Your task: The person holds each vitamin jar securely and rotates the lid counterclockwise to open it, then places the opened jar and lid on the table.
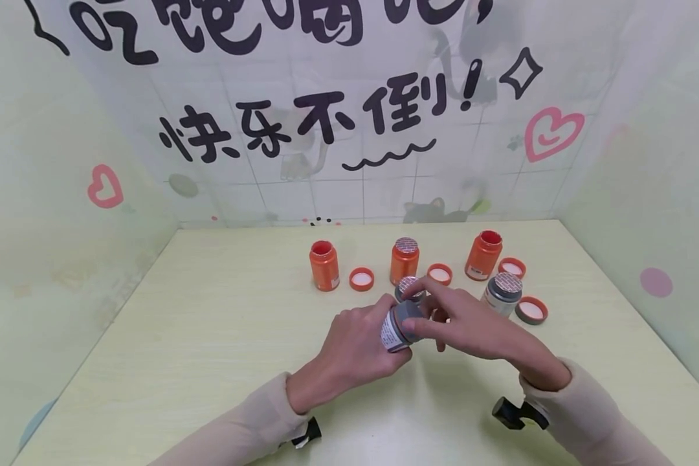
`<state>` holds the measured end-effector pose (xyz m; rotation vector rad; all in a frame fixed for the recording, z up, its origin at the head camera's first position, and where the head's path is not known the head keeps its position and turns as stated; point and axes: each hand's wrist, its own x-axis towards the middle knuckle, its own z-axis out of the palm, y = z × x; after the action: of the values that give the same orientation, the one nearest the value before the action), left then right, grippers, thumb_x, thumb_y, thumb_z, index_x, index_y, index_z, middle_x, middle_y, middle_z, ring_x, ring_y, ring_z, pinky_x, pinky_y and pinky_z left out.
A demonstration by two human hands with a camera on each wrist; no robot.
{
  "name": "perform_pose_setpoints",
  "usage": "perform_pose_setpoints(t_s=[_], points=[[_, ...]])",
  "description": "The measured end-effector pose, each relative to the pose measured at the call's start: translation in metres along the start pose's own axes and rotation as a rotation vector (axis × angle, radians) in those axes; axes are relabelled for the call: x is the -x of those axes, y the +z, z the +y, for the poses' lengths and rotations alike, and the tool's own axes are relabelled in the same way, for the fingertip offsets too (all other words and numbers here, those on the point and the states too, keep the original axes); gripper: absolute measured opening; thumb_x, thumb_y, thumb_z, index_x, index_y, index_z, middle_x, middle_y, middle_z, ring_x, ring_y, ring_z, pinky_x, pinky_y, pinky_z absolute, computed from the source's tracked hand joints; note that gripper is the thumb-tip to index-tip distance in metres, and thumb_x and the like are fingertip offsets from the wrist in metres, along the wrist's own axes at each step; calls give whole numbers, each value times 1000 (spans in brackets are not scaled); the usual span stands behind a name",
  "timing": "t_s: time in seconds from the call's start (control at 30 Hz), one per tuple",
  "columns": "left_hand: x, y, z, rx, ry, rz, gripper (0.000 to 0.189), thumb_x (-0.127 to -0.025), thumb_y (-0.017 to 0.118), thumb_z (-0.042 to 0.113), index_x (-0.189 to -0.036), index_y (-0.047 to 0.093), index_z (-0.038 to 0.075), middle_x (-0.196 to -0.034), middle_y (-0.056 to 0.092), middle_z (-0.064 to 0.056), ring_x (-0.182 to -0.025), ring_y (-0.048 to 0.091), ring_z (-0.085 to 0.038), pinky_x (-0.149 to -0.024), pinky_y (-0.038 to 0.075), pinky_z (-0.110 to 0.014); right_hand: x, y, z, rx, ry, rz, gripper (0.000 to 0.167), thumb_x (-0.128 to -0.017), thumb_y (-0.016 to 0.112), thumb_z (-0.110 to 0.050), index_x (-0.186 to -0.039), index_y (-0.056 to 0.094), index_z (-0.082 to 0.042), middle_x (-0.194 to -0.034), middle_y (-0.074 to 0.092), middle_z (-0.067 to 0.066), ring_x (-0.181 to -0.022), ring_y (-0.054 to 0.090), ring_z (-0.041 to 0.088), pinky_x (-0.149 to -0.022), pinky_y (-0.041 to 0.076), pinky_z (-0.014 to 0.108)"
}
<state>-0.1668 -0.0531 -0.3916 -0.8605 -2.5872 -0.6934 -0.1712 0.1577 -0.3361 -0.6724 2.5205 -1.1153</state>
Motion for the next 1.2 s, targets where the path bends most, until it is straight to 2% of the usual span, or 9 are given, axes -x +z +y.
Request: perform_pose_setpoints(t_s=[0.13,0.27,0.37,0.57,0.73,0.83,0.93,1.03,1.2], points=[[0,1,0,-12,5,1,45,-71,80,36,-104,55,17,-72,62,8,-54,50,-2,-46,37,-15,-2,3,-3,-18,82,36,35,-95,57,-55,-108,55,-22,-72,66,3,-56,62,22,-52,48,34],[1,1,1,-20,6,-11,45,-71,79,37,-104,55,17,-73,63,8,-54,50,-2,-46,37,-15,-3,5,-4,6,134,43,42,-91,60,-58,-97,55,-17,-63,62,3,-54,58,18,-50,47,33],[1,2,1,-23,8,-18,45,-71,79,37,-103,55,17,-72,62,8,-54,50,-1,-46,37,-15,-3,5,-2,-2,104,28,39,-90,64,-54,-99,54,-18,-65,61,2,-55,57,18,-50,49,33],[0,2,0,-27,10,-5,45,-70,79,38,-102,55,17,-70,60,9,-53,49,-1,-45,36,-14,-1,2,1,-26,5,4,36,-89,71,-43,-111,51,-23,-80,64,1,-62,60,17,-54,54,34],[0,3,-1,-8,3,-18,44,-71,79,36,-103,56,17,-71,61,8,-53,48,-1,-45,36,-14,0,0,1,50,-34,13,38,-88,72,-39,-118,52,-27,-88,65,-4,-70,62,15,-58,54,30],[0,3,-2,-12,2,-16,44,-70,79,37,-102,56,17,-70,61,8,-52,48,-1,-45,36,-14,0,0,0,100,-29,35,40,-87,73,-41,-120,53,-28,-89,66,-7,-72,62,13,-60,53,29],[0,4,-2,-24,8,-10,45,-70,79,38,-102,56,17,-70,61,9,-53,48,-1,-45,36,-14,-1,1,0,81,18,43,40,-88,70,-48,-118,54,-28,-90,67,-6,-71,64,15,-60,53,31],[1,4,-2,-36,10,-9,46,-70,79,39,-103,56,17,-71,61,9,-53,49,-1,-45,36,-14,-3,4,-1,43,64,45,36,-89,66,-54,-111,58,-26,-86,67,-3,-66,65,17,-59,54,35],[1,4,-2,-26,3,-22,44,-72,78,38,-103,55,17,-72,61,9,-54,49,-1,-46,37,-14,-4,6,0,30,34,51,30,-90,66,-52,-100,60,-25,-80,66,-3,-66,64,16,-58,55,33]])
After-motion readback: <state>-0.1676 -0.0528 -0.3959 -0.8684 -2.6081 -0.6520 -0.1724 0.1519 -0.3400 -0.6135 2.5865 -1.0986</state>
